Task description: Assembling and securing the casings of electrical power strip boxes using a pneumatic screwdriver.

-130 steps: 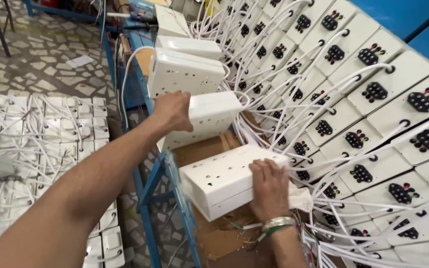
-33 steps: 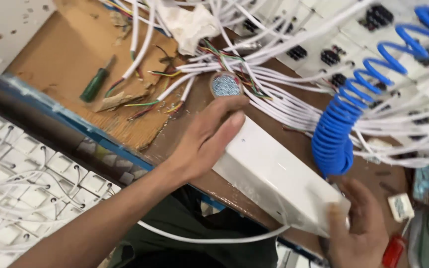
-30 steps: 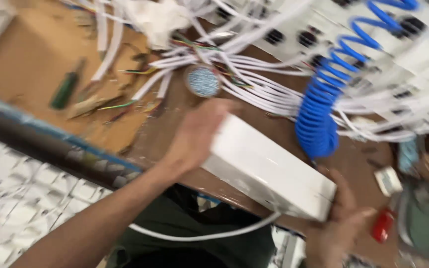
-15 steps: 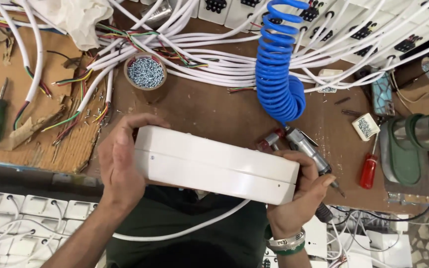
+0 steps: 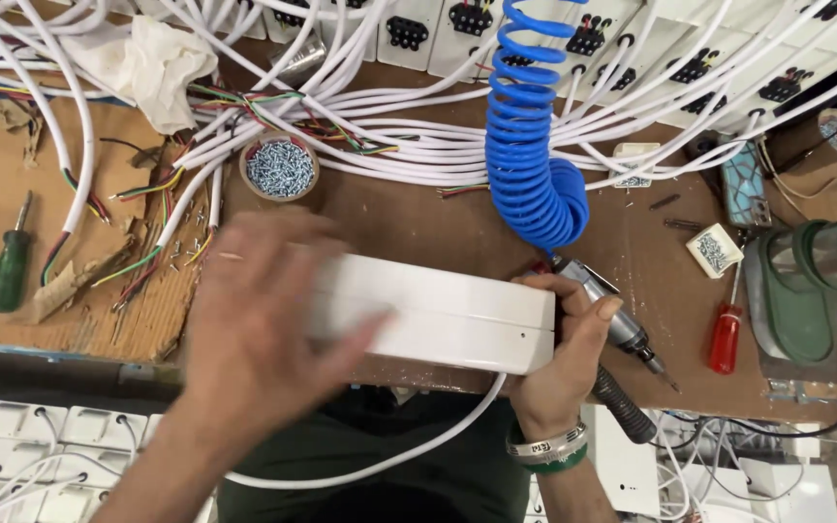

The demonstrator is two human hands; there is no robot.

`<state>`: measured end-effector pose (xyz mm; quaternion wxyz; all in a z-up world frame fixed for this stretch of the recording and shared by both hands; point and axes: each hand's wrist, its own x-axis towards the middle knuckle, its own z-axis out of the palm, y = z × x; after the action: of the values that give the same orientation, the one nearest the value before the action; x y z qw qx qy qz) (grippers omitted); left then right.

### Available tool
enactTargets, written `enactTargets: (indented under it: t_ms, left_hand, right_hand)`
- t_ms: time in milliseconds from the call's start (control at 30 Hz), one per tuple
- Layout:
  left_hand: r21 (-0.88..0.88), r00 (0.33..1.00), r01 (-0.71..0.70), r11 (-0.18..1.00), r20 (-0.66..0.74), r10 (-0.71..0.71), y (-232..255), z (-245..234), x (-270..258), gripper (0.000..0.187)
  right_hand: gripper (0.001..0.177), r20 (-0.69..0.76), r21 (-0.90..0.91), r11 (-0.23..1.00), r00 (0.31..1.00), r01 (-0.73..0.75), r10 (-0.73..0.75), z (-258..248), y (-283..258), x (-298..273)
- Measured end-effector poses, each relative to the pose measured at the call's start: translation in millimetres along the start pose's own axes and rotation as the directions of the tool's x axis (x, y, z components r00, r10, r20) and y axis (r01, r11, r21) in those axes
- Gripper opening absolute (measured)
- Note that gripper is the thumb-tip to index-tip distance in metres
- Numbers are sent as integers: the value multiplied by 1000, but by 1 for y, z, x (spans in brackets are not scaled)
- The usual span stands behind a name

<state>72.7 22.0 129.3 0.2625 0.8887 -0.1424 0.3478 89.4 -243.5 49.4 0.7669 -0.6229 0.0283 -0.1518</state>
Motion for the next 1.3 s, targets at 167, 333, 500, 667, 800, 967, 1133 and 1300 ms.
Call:
enactTargets:
  t_ms: [167,333,500,667,800,967,1133,1300]
  left_hand:
    - [-213,947,-268,940,123,298,43,31,16,86]
    - [-213,820,-147,966,519,240,47,47,21,85]
    - [-116,840,-127,985,516,169,40,40,20,83]
    - [-478,958,207,854,276,-78,-20,45,48,29]
    - [-3,907,259,966,343,-243,-139,83,59,18]
    - [209,839,152,966,489,-238,-179,108,53,24]
    - [234,905,15,972,411,-113,-202,126,36,7]
    - [232,872,172,957,415,-258,-154,84,57,12]
  right_hand:
    - [74,29,26,1000,1000,-8,8,-3,0,-4]
    - [78,67,-189,973,990,136,-125,-7,-2,-5]
    - [81,109,-200,950,969,240,-222,-22,19,-1]
    - [80,34,-99,985,990,141,-138,-31,31,6]
    - [82,52,-189,970,988,153,-146,-20,16,5]
    - [80,49,-106,983,989,147,-143,-15,17,4]
    - [79,39,-146,976,987,163,-159,-7,16,6]
    - [76,24,-212,964,987,161,-159,-5,7,5]
